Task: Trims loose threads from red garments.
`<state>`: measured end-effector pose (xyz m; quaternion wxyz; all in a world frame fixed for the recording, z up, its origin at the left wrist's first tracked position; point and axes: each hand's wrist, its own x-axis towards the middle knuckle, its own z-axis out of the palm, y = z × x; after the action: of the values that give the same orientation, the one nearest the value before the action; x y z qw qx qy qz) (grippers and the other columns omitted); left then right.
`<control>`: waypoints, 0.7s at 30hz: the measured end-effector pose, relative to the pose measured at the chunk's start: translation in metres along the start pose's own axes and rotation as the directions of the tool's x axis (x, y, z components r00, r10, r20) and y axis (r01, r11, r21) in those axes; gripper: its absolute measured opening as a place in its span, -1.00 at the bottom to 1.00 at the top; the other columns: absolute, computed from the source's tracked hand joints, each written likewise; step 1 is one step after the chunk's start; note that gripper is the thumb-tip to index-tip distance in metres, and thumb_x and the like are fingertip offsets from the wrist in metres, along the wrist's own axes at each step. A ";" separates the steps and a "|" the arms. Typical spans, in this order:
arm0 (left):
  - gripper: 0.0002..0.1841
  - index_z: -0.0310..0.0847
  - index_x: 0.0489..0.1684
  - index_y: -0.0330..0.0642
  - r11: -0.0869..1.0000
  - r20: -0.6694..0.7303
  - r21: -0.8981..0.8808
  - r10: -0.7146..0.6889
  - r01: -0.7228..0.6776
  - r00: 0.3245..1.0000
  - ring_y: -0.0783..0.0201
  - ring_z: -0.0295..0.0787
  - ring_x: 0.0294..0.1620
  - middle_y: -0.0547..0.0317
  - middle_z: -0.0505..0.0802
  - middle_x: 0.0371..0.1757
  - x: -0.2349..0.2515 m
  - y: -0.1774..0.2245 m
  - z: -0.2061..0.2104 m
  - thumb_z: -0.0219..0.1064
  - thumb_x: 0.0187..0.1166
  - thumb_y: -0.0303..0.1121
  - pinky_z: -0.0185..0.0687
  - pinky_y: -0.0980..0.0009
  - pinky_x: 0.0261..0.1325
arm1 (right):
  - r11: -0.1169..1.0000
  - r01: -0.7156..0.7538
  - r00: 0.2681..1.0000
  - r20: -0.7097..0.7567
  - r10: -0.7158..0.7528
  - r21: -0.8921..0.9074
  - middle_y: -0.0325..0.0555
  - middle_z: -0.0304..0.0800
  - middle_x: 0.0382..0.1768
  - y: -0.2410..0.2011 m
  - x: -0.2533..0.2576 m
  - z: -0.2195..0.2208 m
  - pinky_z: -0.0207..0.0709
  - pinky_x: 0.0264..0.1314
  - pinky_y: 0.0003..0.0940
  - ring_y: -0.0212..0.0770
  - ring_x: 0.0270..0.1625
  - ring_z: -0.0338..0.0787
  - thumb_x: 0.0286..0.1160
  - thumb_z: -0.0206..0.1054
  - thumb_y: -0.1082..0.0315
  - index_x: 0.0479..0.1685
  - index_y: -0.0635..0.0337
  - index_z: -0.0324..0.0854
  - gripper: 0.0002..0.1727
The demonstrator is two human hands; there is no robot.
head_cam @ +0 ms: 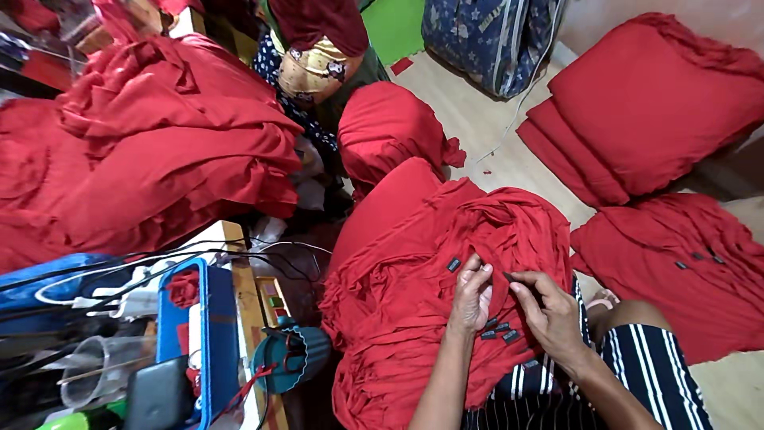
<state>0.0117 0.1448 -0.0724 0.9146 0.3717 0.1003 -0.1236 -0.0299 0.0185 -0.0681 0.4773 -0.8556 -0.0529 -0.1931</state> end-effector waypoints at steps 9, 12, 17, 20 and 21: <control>-0.63 0.57 0.14 -0.63 0.841 0.182 0.462 0.219 -0.280 0.959 0.41 0.72 0.15 -0.09 0.77 0.15 0.000 -0.015 -0.008 0.13 0.43 -0.55 0.64 0.43 0.28 | 0.971 -0.206 0.978 0.035 0.203 0.121 -0.01 0.80 -0.14 -0.006 0.023 -0.016 0.62 -0.08 -0.51 -0.45 -0.17 0.74 0.53 0.34 0.14 0.15 0.41 0.62 -0.54; -0.63 0.62 0.03 -0.74 0.654 0.261 0.632 0.326 -0.416 0.909 0.32 0.67 0.15 -0.29 0.76 0.09 -0.003 -0.017 -0.005 0.19 0.33 -0.58 0.56 0.48 0.31 | 0.987 -0.158 0.980 0.119 0.157 0.003 0.17 0.82 -0.10 -0.011 0.030 -0.009 0.65 -0.06 -0.05 -0.05 -0.12 0.81 0.34 0.43 0.07 0.17 0.41 0.64 -0.43; -0.61 0.67 -0.01 -0.70 0.482 0.315 0.723 0.408 -0.495 0.857 0.32 0.71 -0.05 -0.26 0.73 -0.01 -0.003 -0.028 -0.007 0.31 0.17 -0.59 0.66 0.52 0.03 | 0.971 -0.200 0.953 0.202 0.224 -0.135 0.21 0.79 -0.19 -0.013 0.041 -0.010 0.60 -0.15 0.16 0.15 -0.19 0.80 0.34 0.41 0.30 -0.02 0.42 0.69 -0.65; -0.63 0.69 -0.09 -0.70 0.373 0.345 0.755 0.473 -0.540 0.810 0.31 0.71 -0.15 -0.28 0.72 -0.08 -0.005 -0.032 -0.004 0.39 0.10 -0.61 0.67 0.54 -0.06 | 0.966 -0.204 0.955 0.183 0.231 -0.156 0.18 0.78 -0.24 -0.015 0.039 -0.015 0.57 -0.19 0.17 0.15 -0.23 0.78 0.31 0.49 0.27 -0.06 0.39 0.68 -0.64; -0.63 0.69 -0.11 -0.70 0.338 0.357 0.763 0.489 -0.551 0.796 0.31 0.71 -0.18 -0.29 0.72 -0.09 -0.006 -0.034 -0.003 0.40 0.09 -0.60 0.67 0.56 -0.09 | 0.967 -0.197 0.963 0.154 0.222 -0.164 0.18 0.78 -0.27 -0.015 0.038 -0.015 0.57 -0.22 0.17 0.16 -0.25 0.79 0.29 0.51 0.29 -0.07 0.40 0.67 -0.64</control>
<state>-0.0039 0.1242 -0.0946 0.6118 0.7702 -0.1247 0.1301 -0.0033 0.0108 -0.0350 0.4245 -0.9026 0.0116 -0.0705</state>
